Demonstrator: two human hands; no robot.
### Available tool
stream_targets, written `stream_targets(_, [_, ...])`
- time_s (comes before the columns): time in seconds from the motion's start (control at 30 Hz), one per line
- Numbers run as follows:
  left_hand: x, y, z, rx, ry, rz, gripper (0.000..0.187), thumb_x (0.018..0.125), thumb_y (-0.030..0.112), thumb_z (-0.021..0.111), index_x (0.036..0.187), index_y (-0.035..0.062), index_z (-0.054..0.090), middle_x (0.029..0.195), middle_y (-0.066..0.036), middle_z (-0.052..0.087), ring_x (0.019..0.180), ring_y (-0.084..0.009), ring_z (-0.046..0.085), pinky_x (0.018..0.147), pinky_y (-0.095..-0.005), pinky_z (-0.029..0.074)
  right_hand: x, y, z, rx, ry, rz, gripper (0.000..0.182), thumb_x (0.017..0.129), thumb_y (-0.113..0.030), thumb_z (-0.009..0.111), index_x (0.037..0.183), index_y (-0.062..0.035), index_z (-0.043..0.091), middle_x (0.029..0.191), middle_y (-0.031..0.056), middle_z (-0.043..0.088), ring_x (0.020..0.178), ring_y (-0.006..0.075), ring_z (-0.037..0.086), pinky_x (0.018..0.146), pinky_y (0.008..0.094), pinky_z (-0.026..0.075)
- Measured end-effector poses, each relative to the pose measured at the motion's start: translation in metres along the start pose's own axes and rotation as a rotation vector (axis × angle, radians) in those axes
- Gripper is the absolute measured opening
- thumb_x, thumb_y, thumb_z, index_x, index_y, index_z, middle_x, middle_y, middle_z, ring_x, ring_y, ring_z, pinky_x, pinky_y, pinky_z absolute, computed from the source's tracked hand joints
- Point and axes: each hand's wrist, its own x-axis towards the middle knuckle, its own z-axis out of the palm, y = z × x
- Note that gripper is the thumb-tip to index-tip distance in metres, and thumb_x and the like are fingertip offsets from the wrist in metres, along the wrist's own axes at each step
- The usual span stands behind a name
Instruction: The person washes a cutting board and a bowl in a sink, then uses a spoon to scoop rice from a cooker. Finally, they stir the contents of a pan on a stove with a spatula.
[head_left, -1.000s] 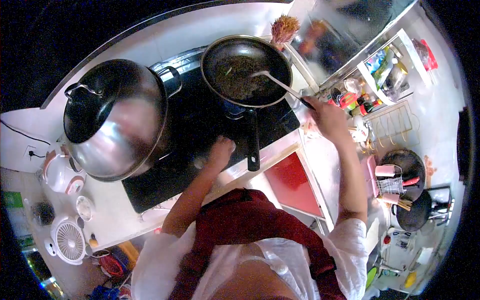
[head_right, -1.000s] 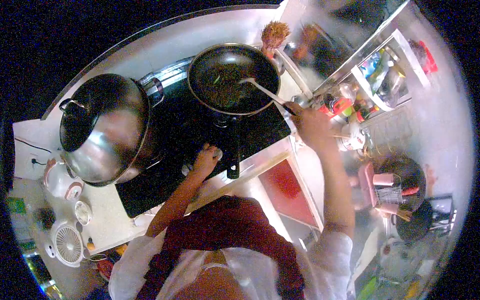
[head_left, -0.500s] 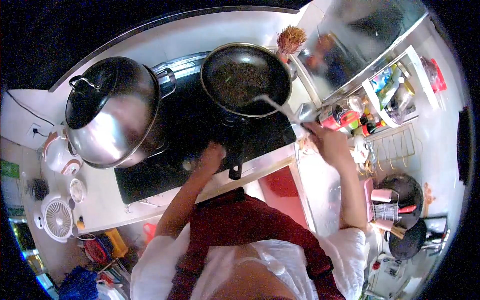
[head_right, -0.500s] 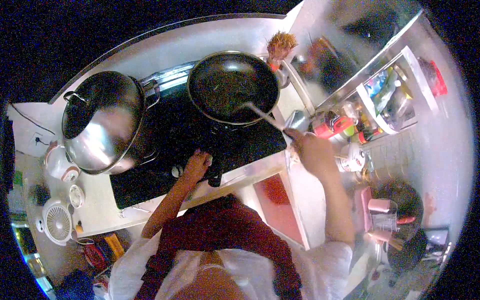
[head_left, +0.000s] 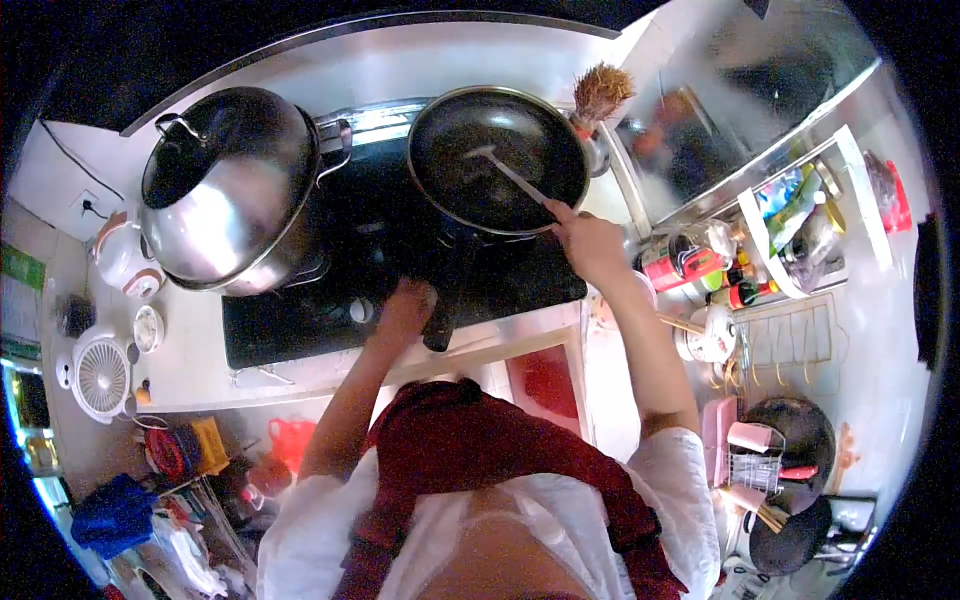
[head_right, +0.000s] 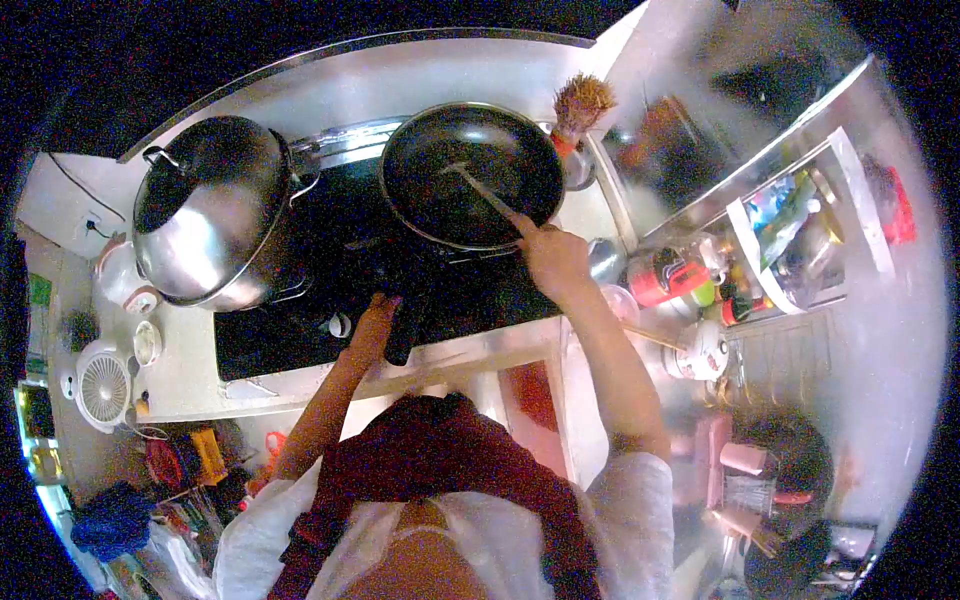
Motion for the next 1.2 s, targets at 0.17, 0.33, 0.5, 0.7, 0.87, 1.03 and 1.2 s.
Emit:
stream_targets(0.17, [-0.013, 0.002, 0.004, 0.187, 0.117, 0.135, 0.035, 0.085, 0.014, 0.052, 0.117, 0.0002, 0.054, 0.118, -0.020, 0.054, 0.116, -0.0408, 0.045, 0.094, -0.0426, 0.044, -0.011, 0.021, -0.016, -0.023, 0.048, -0.004, 0.037, 0.089, -0.025, 0.052, 0.126, -0.0239, 0.049, 0.078, 0.0136, 0.063, 0.073, 0.0326, 0.064, 0.063, 0.0444, 0.049])
stream_targets(0.33, [-0.004, 0.004, 0.000, 0.118, 0.006, 0.067, 0.034, 0.084, 0.015, 0.053, 0.116, 0.0011, 0.055, 0.122, -0.018, 0.052, 0.115, -0.0400, 0.045, 0.096, -0.0427, 0.043, -0.013, 0.027, -0.013, 0.042, 0.011, 0.026, 0.038, 0.087, -0.023, 0.054, 0.125, -0.0228, 0.050, 0.081, 0.0160, 0.065, 0.075, 0.0352, 0.063, 0.064, 0.0449, 0.048])
stream_targets(0.5, [-0.004, 0.003, -0.011, 0.206, 0.074, 0.179, 0.042, 0.083, 0.013, 0.056, 0.124, 0.0040, 0.050, 0.113, -0.025, 0.051, 0.091, -0.0376, 0.060, 0.079, -0.0425, 0.051, -0.062, 0.046, -0.049, 0.017, 0.061, 0.079, 0.038, 0.086, -0.020, 0.057, 0.123, -0.0239, 0.052, 0.083, 0.0160, 0.065, 0.076, 0.0357, 0.063, 0.064, 0.0443, 0.049])
stream_targets(0.7, [-0.003, 0.055, -0.055, -1.088, -0.134, -0.359, 0.044, 0.090, 0.036, 0.055, 0.121, 0.0046, 0.052, 0.084, -0.012, 0.060, 0.077, -0.0278, 0.061, 0.069, -0.0379, 0.051, -0.064, 0.043, -0.028, -0.168, -0.013, 0.097, 0.037, 0.084, -0.020, 0.059, 0.121, -0.0258, 0.054, 0.084, 0.0143, 0.065, 0.076, 0.0339, 0.063, 0.065, 0.0431, 0.050])
stream_targets(0.87, [-0.011, 0.085, -0.055, -1.875, -0.425, -0.502, 0.041, 0.090, 0.028, 0.058, 0.121, 0.0038, 0.051, 0.075, -0.006, 0.055, 0.060, -0.0155, 0.051, 0.052, -0.0317, 0.045, -0.020, 0.025, -0.018, 0.025, 0.106, 0.103, 0.035, 0.090, -0.028, 0.051, 0.125, -0.0257, 0.048, 0.082, 0.0152, 0.065, 0.075, 0.0347, 0.064, 0.063, 0.0461, 0.051])
stream_targets(1.03, [-0.010, 0.077, -0.045, -1.962, -0.554, -0.409, 0.039, 0.089, 0.022, 0.058, 0.123, 0.0055, 0.048, 0.078, -0.005, 0.054, 0.057, -0.0135, 0.048, 0.050, -0.0298, 0.043, 0.001, 0.011, 0.006, 0.009, 0.078, 0.157, 0.034, 0.089, -0.024, 0.054, 0.122, -0.0231, 0.051, 0.079, 0.0158, 0.064, 0.074, 0.0364, 0.062, 0.065, 0.0471, 0.048])
stream_targets(1.2, [-0.015, 0.086, -0.044, -2.048, -0.657, -0.418, 0.040, 0.090, 0.020, 0.054, 0.126, 0.0076, 0.043, 0.077, 0.000, 0.048, 0.055, -0.0109, 0.043, 0.048, -0.0282, 0.040, -0.018, 0.015, -0.018, 0.010, 0.051, 0.114, 0.036, 0.088, -0.024, 0.054, 0.124, -0.0249, 0.050, 0.077, 0.0154, 0.064, 0.075, 0.0363, 0.063, 0.065, 0.0464, 0.049])
